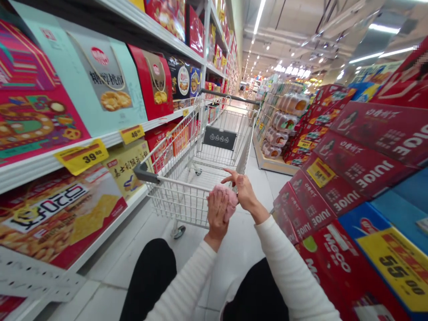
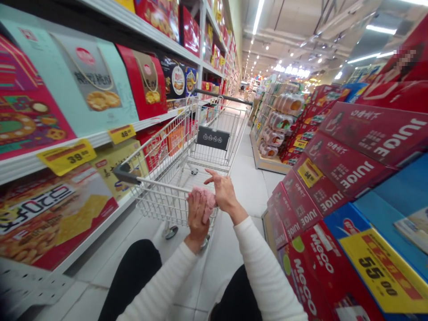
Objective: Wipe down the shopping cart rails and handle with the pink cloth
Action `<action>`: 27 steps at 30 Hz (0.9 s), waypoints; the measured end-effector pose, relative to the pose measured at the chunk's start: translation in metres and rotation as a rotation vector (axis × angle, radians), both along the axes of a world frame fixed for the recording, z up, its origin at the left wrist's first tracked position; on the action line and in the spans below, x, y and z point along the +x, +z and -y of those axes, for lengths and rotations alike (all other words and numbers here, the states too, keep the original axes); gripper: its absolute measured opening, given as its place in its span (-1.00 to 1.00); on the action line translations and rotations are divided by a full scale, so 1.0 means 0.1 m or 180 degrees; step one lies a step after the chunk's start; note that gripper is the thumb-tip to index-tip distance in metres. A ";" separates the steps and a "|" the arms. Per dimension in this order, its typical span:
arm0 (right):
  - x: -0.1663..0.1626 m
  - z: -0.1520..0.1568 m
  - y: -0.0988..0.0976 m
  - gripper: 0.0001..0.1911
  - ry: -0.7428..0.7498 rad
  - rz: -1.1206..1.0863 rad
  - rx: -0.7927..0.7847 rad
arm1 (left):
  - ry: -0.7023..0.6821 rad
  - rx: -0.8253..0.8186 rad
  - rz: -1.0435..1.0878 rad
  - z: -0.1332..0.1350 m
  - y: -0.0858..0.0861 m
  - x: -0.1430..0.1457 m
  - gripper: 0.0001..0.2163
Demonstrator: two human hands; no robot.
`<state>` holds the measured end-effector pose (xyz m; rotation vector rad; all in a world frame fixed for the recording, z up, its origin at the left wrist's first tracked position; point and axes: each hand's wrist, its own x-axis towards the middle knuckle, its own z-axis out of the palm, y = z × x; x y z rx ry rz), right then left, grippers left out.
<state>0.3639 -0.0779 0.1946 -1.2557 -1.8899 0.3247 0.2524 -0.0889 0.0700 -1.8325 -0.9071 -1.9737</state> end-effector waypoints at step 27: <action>-0.21 0.17 0.02 0.00 -0.0112 0.0043 0.0054 | 0.0301 0.0204 -0.0605 0.05 -0.42 -0.27 -0.71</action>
